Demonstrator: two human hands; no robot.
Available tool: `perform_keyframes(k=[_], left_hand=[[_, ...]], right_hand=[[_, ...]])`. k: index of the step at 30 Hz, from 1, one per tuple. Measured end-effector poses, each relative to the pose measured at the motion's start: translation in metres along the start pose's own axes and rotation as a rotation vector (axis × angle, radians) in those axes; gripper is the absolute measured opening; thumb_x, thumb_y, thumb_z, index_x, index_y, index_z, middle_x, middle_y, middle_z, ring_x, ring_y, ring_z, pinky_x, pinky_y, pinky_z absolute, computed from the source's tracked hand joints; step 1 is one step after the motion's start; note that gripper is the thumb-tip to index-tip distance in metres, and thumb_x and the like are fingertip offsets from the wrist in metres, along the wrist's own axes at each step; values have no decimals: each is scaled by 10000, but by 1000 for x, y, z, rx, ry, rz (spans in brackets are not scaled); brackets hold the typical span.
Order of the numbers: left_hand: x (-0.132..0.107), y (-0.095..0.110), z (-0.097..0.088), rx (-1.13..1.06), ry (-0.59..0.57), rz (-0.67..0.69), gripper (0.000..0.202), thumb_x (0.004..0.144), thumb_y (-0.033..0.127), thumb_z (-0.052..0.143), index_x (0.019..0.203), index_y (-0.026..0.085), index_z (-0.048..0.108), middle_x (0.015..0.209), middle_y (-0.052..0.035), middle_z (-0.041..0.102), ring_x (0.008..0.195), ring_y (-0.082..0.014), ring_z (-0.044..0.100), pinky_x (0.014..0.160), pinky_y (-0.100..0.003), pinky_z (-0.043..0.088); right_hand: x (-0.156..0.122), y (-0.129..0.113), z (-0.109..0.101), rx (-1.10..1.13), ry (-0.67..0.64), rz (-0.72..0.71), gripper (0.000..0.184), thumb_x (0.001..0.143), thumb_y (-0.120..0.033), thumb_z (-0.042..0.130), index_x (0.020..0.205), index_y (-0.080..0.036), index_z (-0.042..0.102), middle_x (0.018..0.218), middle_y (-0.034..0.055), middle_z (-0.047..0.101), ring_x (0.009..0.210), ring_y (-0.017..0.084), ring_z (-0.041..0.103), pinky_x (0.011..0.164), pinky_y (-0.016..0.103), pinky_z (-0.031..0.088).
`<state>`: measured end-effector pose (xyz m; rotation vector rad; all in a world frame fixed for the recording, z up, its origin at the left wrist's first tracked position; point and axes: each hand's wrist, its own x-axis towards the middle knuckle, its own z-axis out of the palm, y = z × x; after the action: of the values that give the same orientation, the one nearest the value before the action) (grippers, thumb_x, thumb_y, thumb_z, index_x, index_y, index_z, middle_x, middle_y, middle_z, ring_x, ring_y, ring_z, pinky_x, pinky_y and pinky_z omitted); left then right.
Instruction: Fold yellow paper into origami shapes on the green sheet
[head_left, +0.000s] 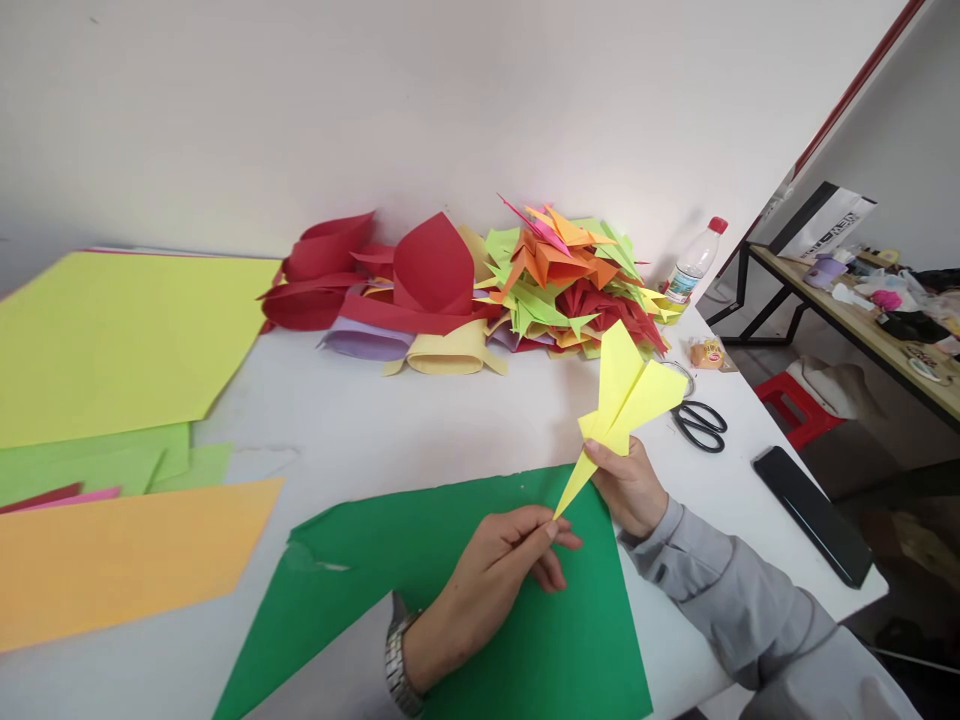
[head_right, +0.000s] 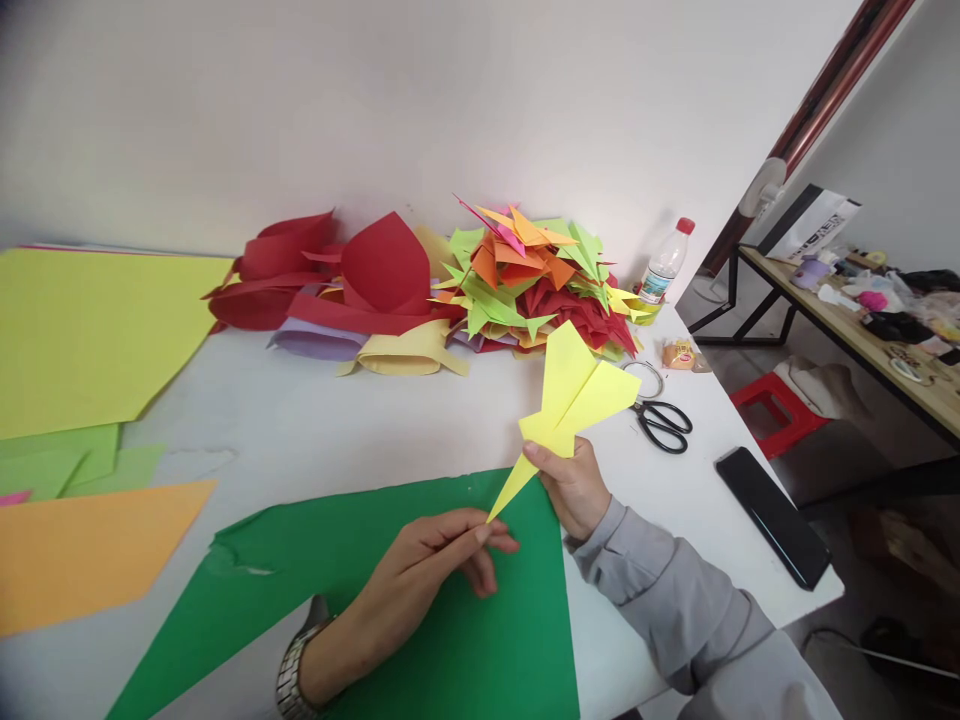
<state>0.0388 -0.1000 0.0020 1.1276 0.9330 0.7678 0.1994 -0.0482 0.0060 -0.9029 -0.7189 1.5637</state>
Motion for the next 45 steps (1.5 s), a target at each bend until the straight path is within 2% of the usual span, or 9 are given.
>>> perform_keyframes(k=[12, 26, 34, 41, 45], left_hand=[[0, -1, 0, 12, -8, 19, 415, 819, 512, 534, 805, 128, 690, 642, -82, 708, 554, -181, 654, 554, -291, 530], [-1, -2, -2, -34, 19, 30, 314, 799, 433, 543, 783, 137, 646, 762, -98, 724, 567, -176, 655, 559, -309, 546], [0, -1, 2, 107, 51, 67, 360, 819, 498, 554, 709, 165, 636, 535, -22, 637, 525, -158, 621, 550, -265, 507], [2, -2, 1, 163, 19, 99, 378, 848, 476, 510, 667, 174, 649, 493, -22, 640, 486, -158, 628, 536, -252, 498], [2, -2, 2, 182, 42, 93, 377, 826, 459, 550, 570, 185, 592, 507, -12, 638, 453, -138, 618, 496, -229, 469]], right_hand=[[2, 1, -2, -7, -4, 5, 264, 584, -277, 864, 757, -176, 692, 707, -21, 653, 651, 113, 543, 647, 240, 477], [2, 0, -1, 3, 9, 0, 277, 568, -284, 866, 755, -181, 689, 686, -27, 651, 621, 111, 531, 637, 248, 461], [-9, 6, 5, -40, -86, 69, 287, 587, -318, 863, 760, -168, 690, 698, -18, 656, 638, 116, 552, 631, 245, 459], [-11, 10, 5, -48, -89, 116, 288, 578, -306, 871, 758, -155, 704, 733, -9, 678, 665, 115, 573, 647, 237, 462], [-10, 9, 5, -13, -81, 125, 293, 582, -306, 872, 775, -156, 709, 737, -7, 690, 667, 118, 588, 666, 245, 481]])
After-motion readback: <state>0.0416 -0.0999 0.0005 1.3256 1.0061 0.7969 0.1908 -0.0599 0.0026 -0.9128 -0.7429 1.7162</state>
